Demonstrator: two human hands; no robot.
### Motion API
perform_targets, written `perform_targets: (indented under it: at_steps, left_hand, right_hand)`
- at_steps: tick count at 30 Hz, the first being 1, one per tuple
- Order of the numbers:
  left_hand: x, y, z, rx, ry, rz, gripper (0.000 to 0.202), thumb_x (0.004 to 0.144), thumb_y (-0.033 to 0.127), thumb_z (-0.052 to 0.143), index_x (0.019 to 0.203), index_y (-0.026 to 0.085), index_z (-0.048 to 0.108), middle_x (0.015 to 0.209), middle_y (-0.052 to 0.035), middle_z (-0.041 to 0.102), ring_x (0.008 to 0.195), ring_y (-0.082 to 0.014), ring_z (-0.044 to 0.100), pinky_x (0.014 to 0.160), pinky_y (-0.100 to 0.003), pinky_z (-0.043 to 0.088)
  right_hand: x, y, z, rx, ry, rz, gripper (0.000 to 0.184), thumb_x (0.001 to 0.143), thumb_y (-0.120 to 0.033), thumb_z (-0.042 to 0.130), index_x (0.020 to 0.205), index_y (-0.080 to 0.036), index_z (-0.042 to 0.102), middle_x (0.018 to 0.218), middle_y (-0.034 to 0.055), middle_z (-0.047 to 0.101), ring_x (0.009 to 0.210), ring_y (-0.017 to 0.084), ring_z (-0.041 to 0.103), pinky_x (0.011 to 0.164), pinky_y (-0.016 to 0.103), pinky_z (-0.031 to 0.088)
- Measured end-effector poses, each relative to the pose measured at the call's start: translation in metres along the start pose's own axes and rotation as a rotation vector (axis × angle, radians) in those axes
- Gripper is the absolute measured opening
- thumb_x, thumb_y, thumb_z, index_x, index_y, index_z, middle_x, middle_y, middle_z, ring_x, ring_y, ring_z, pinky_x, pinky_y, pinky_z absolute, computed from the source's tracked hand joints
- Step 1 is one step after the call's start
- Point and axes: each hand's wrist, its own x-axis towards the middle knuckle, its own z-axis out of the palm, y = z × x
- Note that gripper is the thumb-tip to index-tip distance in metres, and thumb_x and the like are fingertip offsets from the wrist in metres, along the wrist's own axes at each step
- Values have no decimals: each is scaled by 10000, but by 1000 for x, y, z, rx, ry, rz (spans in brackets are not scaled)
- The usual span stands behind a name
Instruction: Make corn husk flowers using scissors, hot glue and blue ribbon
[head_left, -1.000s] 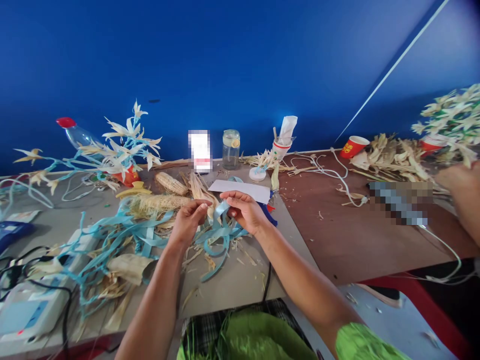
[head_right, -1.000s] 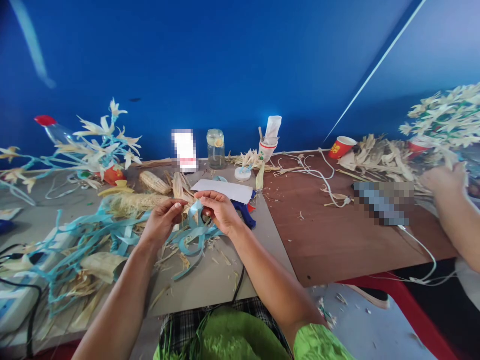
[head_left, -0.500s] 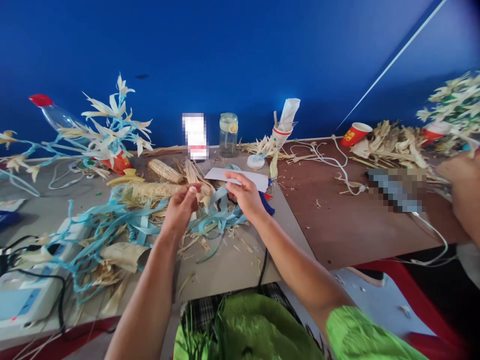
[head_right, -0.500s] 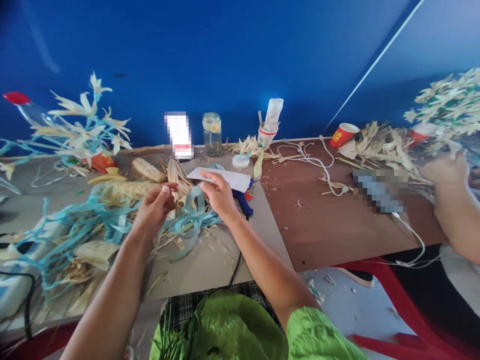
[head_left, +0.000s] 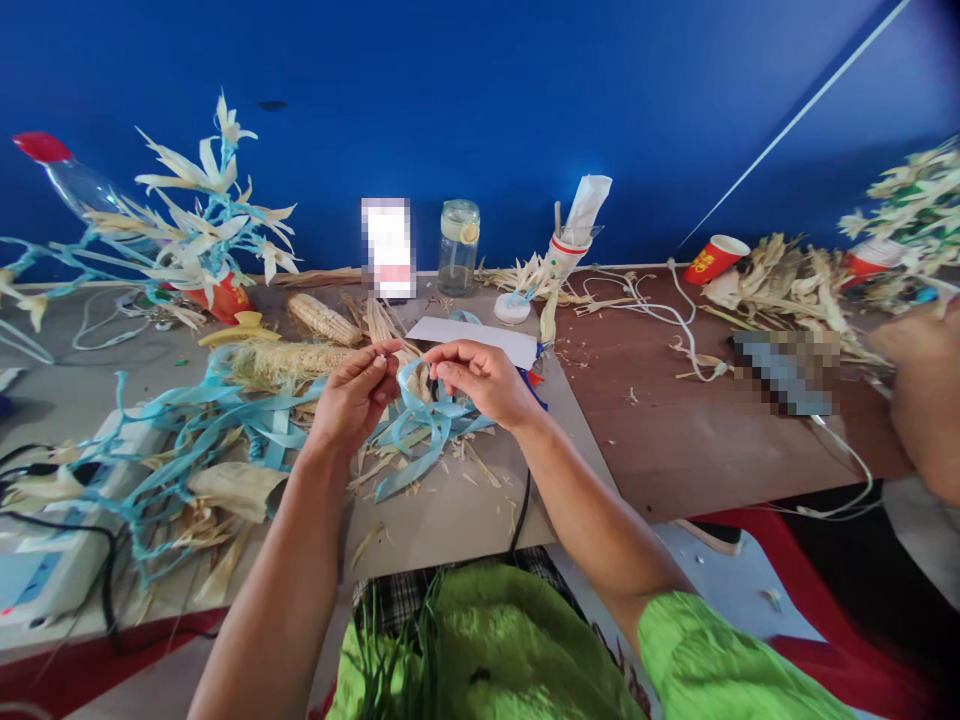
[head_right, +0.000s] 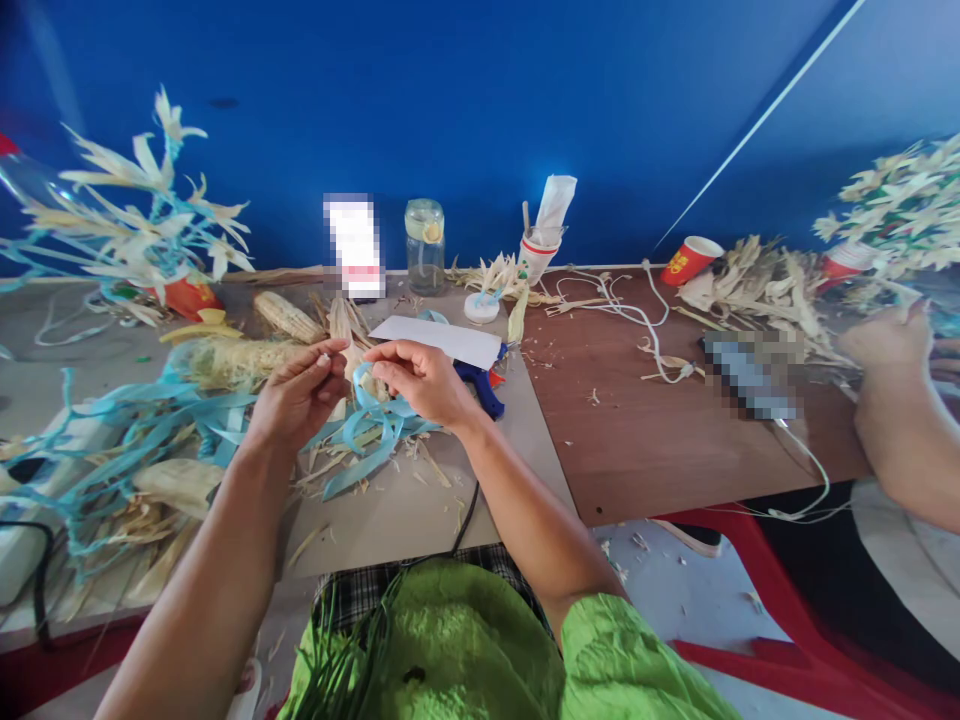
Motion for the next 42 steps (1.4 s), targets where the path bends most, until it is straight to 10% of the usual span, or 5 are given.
perform_targets:
  at_steps: [12, 19, 27, 36, 42]
  left_hand:
    - [1, -5, -1, 51, 17, 15, 145, 670, 178, 721, 804, 147, 676, 504, 52, 469, 421, -32, 376, 486, -202, 371]
    - [1, -3, -1, 5, 35, 21, 160, 658, 186, 737, 800, 145, 676, 511, 58, 464, 417, -24, 364, 467, -192, 342]
    - [1, -3, -3, -20, -7, 41, 148, 686, 218, 729, 796, 141, 666, 480, 71, 389, 410, -19, 311, 448, -181, 307]
    - [1, -2, -5, 14, 55, 10, 192, 677, 260, 743, 803, 138, 665, 567, 34, 493, 441, -24, 376, 438, -176, 310]
    - [2, -2, -5, -27, 52, 70, 147, 693, 231, 726, 778, 135, 655, 524, 54, 439, 422, -17, 332, 449, -180, 319]
  right_hand:
    - [-17, -23, 4, -553, -662, 12, 153, 791, -152, 584, 906, -155, 686, 872, 29, 678, 780, 118, 579, 729, 243, 410]
    - [-11, -12, 18, -730, -575, -99, 237, 853, -146, 500, 1029, -162, 658, 1081, 87, 653, 972, 167, 582, 833, 272, 401]
    - [-18, -20, 16, -1138, -699, 190, 240, 847, -234, 477, 855, -198, 715, 862, 88, 712, 757, 195, 625, 596, 265, 350]
    - [-5, -9, 29, -961, -527, -180, 287, 891, -206, 443, 1111, -197, 628, 1171, 75, 623, 950, 172, 604, 757, 267, 400]
    - [-10, -6, 25, -1289, -564, -8, 296, 896, -227, 392, 1012, -174, 659, 914, 118, 702, 817, 218, 647, 666, 290, 392]
